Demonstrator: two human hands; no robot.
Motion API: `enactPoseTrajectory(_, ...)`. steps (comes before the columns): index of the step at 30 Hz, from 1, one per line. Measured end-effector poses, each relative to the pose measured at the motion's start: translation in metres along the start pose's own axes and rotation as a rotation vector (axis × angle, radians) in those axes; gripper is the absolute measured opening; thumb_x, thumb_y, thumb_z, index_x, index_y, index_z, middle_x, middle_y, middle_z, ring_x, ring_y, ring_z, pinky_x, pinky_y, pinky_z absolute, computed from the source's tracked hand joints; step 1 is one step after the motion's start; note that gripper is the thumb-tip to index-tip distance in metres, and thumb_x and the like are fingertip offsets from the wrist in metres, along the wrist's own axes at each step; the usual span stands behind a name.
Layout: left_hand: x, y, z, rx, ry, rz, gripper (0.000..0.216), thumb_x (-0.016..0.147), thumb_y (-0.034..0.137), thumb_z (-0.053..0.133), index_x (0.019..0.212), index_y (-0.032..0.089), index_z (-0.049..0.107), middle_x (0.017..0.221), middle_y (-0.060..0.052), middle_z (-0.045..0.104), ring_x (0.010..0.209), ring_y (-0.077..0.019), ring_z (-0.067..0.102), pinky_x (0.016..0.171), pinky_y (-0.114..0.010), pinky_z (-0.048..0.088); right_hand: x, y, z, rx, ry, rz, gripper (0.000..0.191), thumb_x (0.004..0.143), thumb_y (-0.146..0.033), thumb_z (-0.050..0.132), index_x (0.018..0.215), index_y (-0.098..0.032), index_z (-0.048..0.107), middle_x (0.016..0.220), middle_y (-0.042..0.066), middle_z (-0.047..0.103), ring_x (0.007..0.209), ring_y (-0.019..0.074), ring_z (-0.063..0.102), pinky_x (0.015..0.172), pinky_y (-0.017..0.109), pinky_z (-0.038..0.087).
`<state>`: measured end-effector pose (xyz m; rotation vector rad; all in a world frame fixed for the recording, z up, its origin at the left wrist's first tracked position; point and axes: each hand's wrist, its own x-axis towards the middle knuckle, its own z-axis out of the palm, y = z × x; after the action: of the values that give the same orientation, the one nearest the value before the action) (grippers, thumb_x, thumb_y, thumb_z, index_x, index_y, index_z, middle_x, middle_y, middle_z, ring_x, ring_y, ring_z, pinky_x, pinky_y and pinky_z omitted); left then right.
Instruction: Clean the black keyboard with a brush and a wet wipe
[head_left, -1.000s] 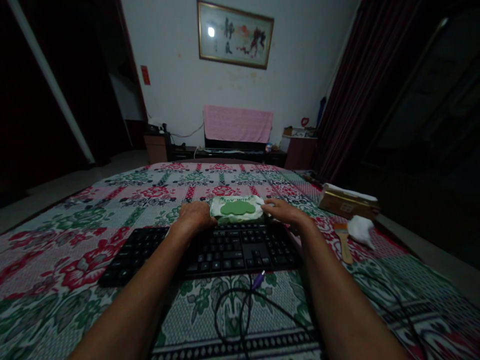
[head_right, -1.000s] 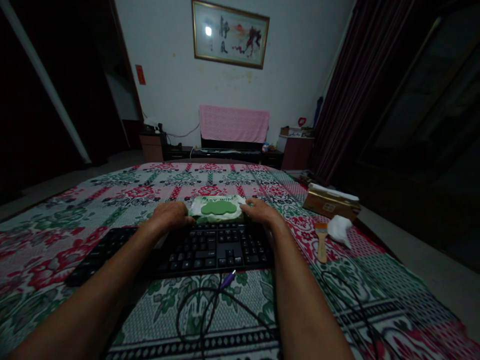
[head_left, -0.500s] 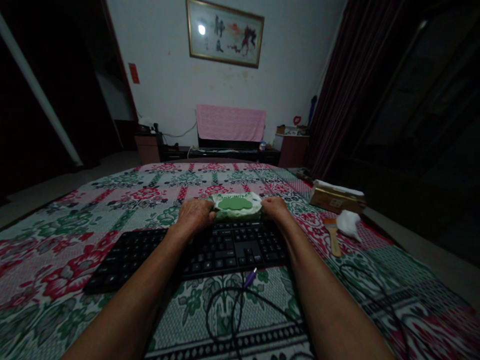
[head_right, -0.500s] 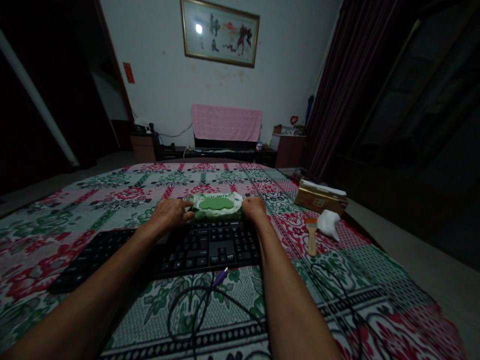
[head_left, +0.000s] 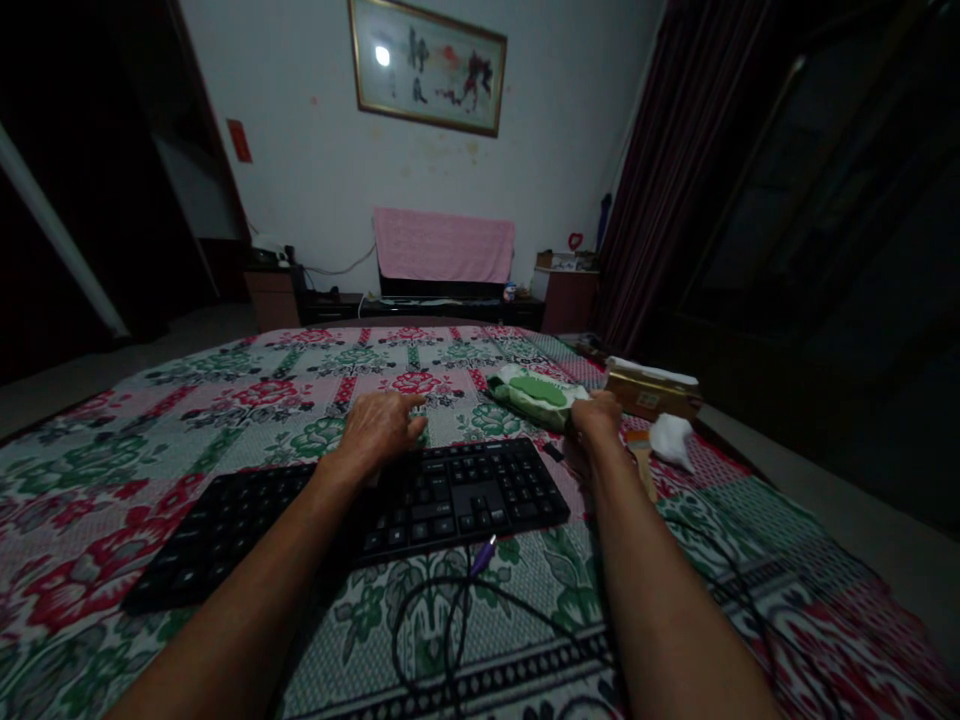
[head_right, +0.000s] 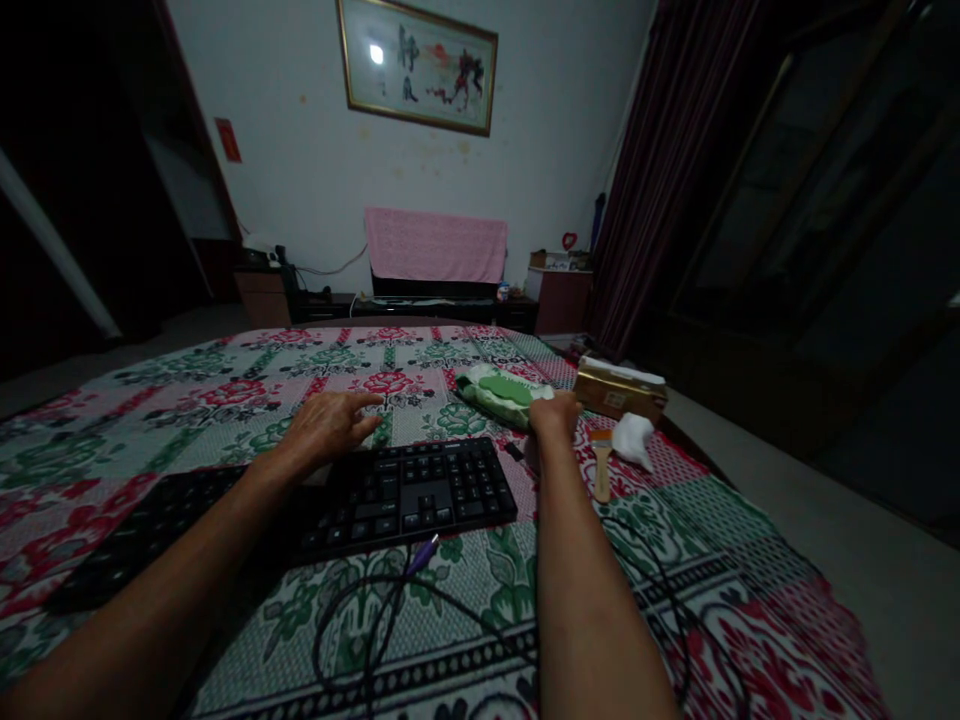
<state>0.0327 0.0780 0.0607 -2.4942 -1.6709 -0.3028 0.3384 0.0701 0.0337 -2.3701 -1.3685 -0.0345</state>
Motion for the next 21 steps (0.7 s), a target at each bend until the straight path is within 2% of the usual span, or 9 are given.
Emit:
enactPoseTrajectory(2, 0.0, 0.005, -0.001, 0.01, 0.017, 0.02, 0.043, 0.086, 0.038, 0.044, 0.124, 0.027, 0.06, 0.101, -0.005, 0.072, 0.099, -0.0225, 0.063, 0.087, -0.031, 0.043, -0.003, -0.007, 0.0, 0.035, 0.106, 0.116, 0.05, 0.087, -0.025, 0.042, 0.133, -0.007, 0.047, 0.132, 0.026, 0.046, 0.113, 0.035, 0.053, 0.082, 0.04, 0.048)
enactPoseTrajectory(4, -0.001, 0.012, -0.002, 0.026, 0.033, 0.065, 0.042, 0.086, 0.038, 0.043, 0.123, 0.027, 0.06, 0.1, -0.005, 0.072, 0.099, -0.0227, 0.063, 0.087, -0.032, 0.042, -0.004, -0.019, 0.001, 0.123, 0.175, 0.135, 0.048, 0.084, -0.025, 0.041, 0.13, -0.015, 0.051, 0.134, 0.018, 0.046, 0.116, 0.0299, 0.051, 0.089, 0.039, 0.045)
enactPoseTrajectory(6, -0.002, 0.02, -0.001, 0.044, 0.052, 0.119, 0.042, 0.087, 0.039, 0.042, 0.123, 0.027, 0.061, 0.098, -0.007, 0.071, 0.097, -0.0239, 0.062, 0.087, -0.034, 0.042, -0.006, -0.03, 0.005, 0.14, 0.108, 0.062, 0.042, 0.081, -0.027, 0.046, 0.12, -0.022, 0.059, 0.126, 0.012, 0.054, 0.117, 0.0297, 0.05, 0.094, 0.045, 0.04)
enactPoseTrajectory(9, 0.0, 0.037, 0.003, 0.08, 0.077, 0.209, 0.041, 0.087, 0.037, 0.042, 0.121, 0.025, 0.061, 0.097, -0.01, 0.07, 0.093, -0.0256, 0.063, 0.084, -0.036, 0.043, -0.01, -0.04, 0.014, 0.063, -0.023, 0.004, 0.037, 0.078, -0.026, 0.051, 0.113, -0.026, 0.064, 0.122, 0.009, 0.059, 0.116, 0.0319, 0.049, 0.096, 0.053, 0.033)
enactPoseTrajectory(15, 0.02, 0.081, 0.013, 0.122, 0.011, 0.394, 0.034, 0.085, 0.028, 0.044, 0.112, 0.023, 0.065, 0.094, -0.012, 0.069, 0.092, -0.0268, 0.063, 0.079, -0.037, 0.044, -0.014, -0.034, 0.015, 0.043, -0.071, 0.008, 0.027, 0.083, -0.027, 0.051, 0.101, -0.029, 0.07, 0.11, 0.005, 0.066, 0.111, 0.0273, 0.054, 0.093, 0.046, 0.036)
enactPoseTrajectory(21, 0.047, 0.107, 0.026, 0.11, -0.091, 0.38, 0.03, 0.083, 0.024, 0.046, 0.106, 0.022, 0.065, 0.107, -0.01, 0.067, 0.1, -0.0256, 0.061, 0.088, -0.039, 0.042, -0.008, -0.024, 0.001, 0.081, -0.16, 0.043, 0.023, 0.079, -0.035, 0.058, 0.096, -0.029, 0.072, 0.108, 0.005, 0.069, 0.106, 0.025, 0.059, 0.089, 0.041, 0.041)
